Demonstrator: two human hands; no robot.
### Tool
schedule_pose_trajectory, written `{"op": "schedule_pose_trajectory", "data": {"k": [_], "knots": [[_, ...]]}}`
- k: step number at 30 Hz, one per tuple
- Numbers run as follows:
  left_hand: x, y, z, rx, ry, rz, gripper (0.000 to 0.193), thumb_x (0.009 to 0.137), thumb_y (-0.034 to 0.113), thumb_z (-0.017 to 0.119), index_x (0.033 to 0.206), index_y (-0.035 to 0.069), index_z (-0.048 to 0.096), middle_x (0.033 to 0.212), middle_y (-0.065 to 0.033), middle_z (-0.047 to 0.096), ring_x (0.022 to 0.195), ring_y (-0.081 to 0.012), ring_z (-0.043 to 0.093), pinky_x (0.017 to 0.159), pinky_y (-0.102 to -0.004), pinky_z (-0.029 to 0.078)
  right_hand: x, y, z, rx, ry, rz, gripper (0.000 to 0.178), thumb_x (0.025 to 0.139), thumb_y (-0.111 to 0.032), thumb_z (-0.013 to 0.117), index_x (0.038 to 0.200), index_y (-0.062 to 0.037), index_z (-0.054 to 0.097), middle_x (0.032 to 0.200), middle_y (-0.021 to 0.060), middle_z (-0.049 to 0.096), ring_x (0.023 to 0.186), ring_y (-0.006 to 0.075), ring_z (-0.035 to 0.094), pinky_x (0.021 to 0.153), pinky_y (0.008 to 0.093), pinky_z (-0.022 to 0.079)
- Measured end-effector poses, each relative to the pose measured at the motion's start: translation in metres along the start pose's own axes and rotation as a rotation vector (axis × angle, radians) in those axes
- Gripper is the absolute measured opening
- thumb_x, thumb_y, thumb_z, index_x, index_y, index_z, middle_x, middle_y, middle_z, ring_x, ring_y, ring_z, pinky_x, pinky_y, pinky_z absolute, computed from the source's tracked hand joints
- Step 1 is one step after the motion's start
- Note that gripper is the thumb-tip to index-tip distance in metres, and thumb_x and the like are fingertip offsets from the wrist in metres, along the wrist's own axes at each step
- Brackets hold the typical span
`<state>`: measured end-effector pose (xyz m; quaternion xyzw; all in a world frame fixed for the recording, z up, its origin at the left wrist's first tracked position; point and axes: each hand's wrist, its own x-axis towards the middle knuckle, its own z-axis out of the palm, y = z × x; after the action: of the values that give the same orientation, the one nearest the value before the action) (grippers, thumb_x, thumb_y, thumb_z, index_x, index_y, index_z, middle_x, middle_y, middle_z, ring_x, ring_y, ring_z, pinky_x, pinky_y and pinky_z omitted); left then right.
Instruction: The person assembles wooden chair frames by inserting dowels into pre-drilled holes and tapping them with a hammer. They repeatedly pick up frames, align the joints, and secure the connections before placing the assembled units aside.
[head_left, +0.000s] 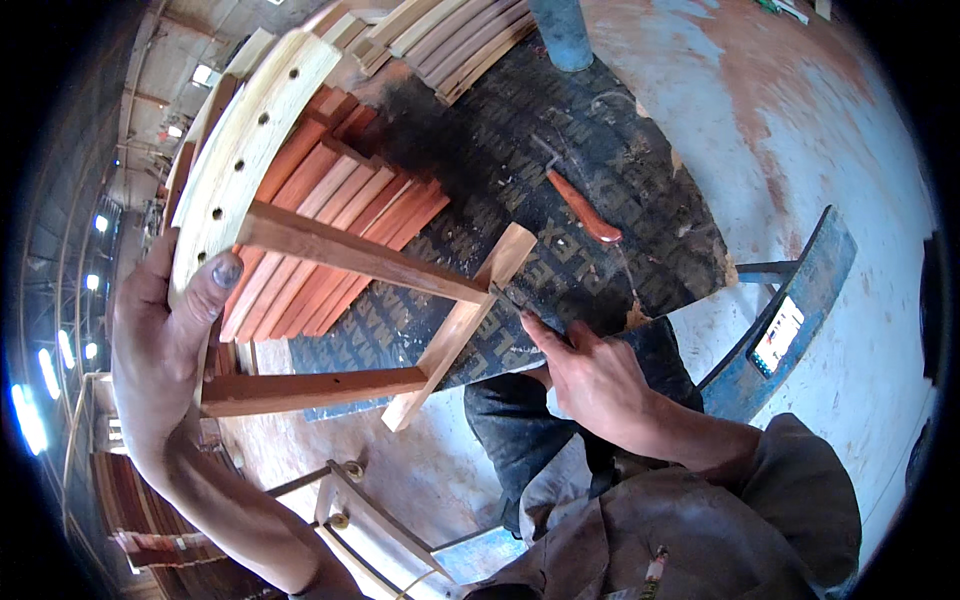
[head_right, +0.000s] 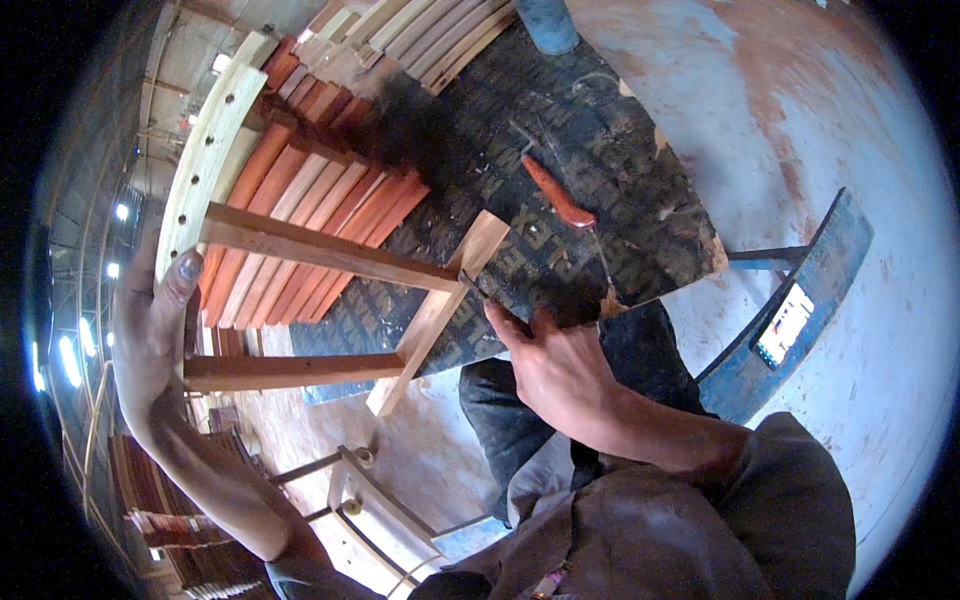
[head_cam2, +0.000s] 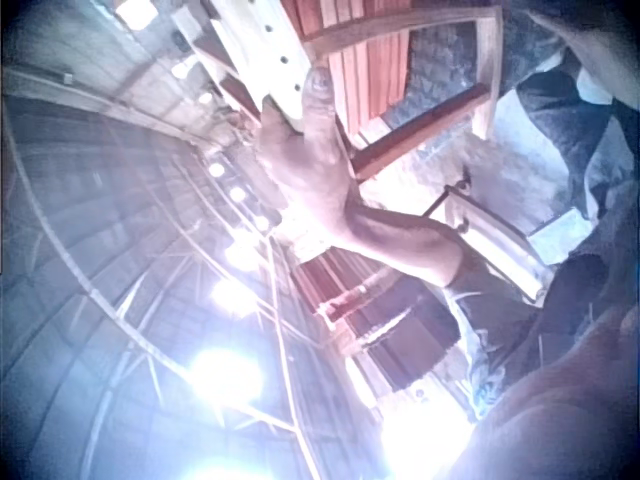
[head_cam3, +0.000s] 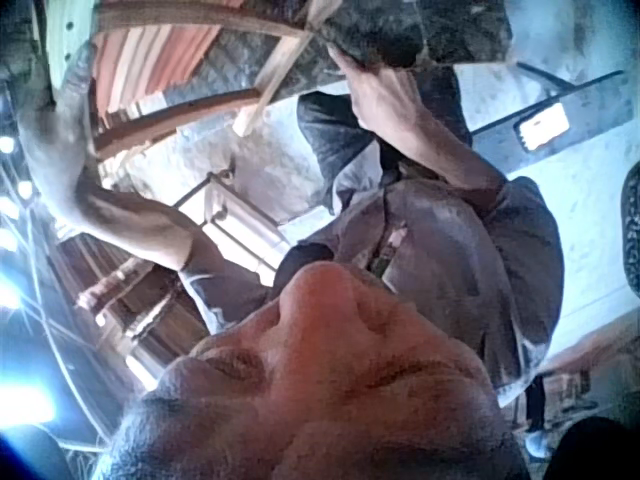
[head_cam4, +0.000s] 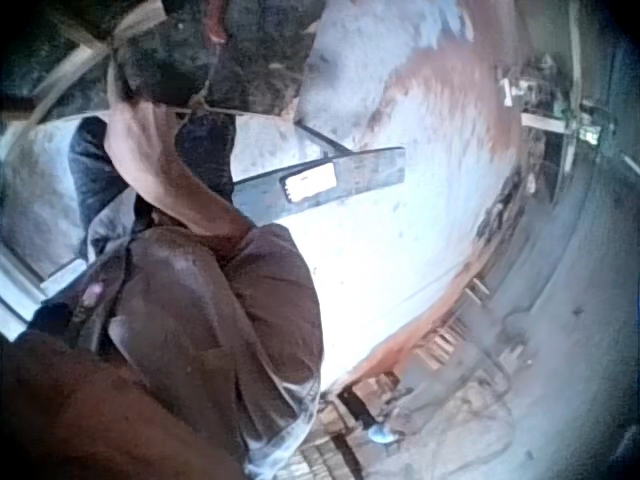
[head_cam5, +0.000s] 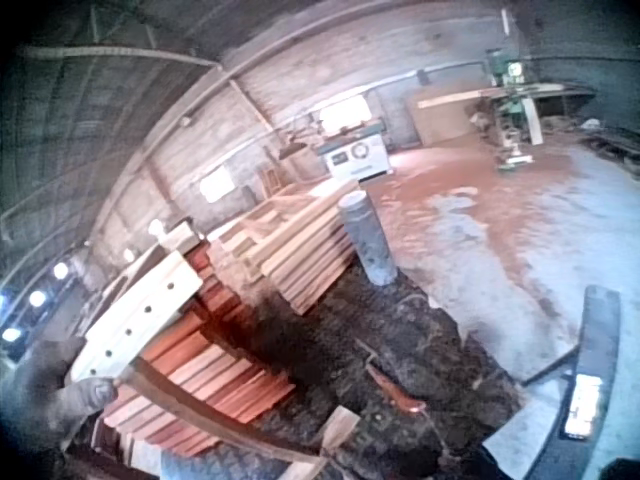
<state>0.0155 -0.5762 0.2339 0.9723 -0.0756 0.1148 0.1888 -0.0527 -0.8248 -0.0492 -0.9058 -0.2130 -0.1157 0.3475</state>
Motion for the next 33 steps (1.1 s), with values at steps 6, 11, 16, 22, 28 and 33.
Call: {"op": "schedule_pose_trajectory", "data": {"k": [6,11,16,22,28,33], "knots": [[0.007,-0.009,-0.004,0.114,-0.025,-0.027,0.07,0.092,0.061,0.074,0.116,-0.005,0.072,0.086,-0.0169,0.075,0.074,-0.0163,0.07,0.071,-0.0299,0.056,0.004,0.0,0.008,0.06,-0.078,0.069,0.063,0.081,-0.002,0.073,0.142,-0.0026,0.06,0.087,0.0226,0.066,0.065,0.0358,0.07,0.053,0.0442,0.058],[0.007,-0.011,0.002,0.026,0.013,-0.007,0.067,0.092,0.059,0.074,0.115,-0.004,0.073,0.086,-0.0163,0.076,0.074,-0.0168,0.072,0.067,-0.03,0.056,0.011,-0.003,0.014,0.039,-0.109,0.115,0.066,0.079,0.0,0.072,0.143,-0.0028,0.059,0.088,0.022,0.066,0.064,0.0352,0.07,0.055,0.044,0.058],[0.009,-0.012,-0.004,-0.036,-0.049,-0.095,0.061,0.092,0.051,0.077,0.118,-0.004,0.072,0.086,-0.0159,0.077,0.076,-0.0165,0.073,0.067,-0.0291,0.056,0.008,0.002,0.011,0.045,-0.093,0.072,0.068,0.079,0.001,0.07,0.145,-0.0037,0.057,0.088,0.0213,0.067,0.065,0.036,0.07,0.056,0.0438,0.058],[0.006,-0.006,-0.01,-0.041,-0.09,-0.124,0.054,0.095,0.043,0.077,0.117,-0.006,0.071,0.078,-0.0104,0.073,0.062,-0.01,0.063,0.055,-0.0276,0.049,0.028,0.0,0.025,0.09,-0.113,0.053,0.069,0.079,0.0,0.069,0.147,-0.0044,0.055,0.091,0.0235,0.069,0.068,0.0384,0.071,0.057,0.047,0.059],[0.008,-0.008,-0.003,0.067,-0.029,0.055,0.07,0.093,0.063,0.069,0.102,-0.006,0.074,0.06,-0.0073,0.062,0.056,-0.0125,0.058,0.052,-0.0326,0.047,0.026,0.002,0.023,0.006,-0.132,0.045,0.061,0.088,-0.004,0.063,0.149,-0.0054,0.053,0.088,0.0234,0.069,0.066,0.0402,0.072,0.057,0.0482,0.059],[0.011,-0.004,-0.006,0.171,-0.062,-0.073,0.067,0.092,0.062,0.072,0.115,-0.001,0.072,0.081,-0.0101,0.067,0.074,-0.0154,0.06,0.069,-0.0316,0.048,0.002,-0.009,0.01,0.133,-0.129,0.083,0.059,0.092,-0.002,0.061,0.15,-0.0078,0.052,0.09,0.025,0.067,0.076,0.0443,0.07,0.067,0.0512,0.058]]}}
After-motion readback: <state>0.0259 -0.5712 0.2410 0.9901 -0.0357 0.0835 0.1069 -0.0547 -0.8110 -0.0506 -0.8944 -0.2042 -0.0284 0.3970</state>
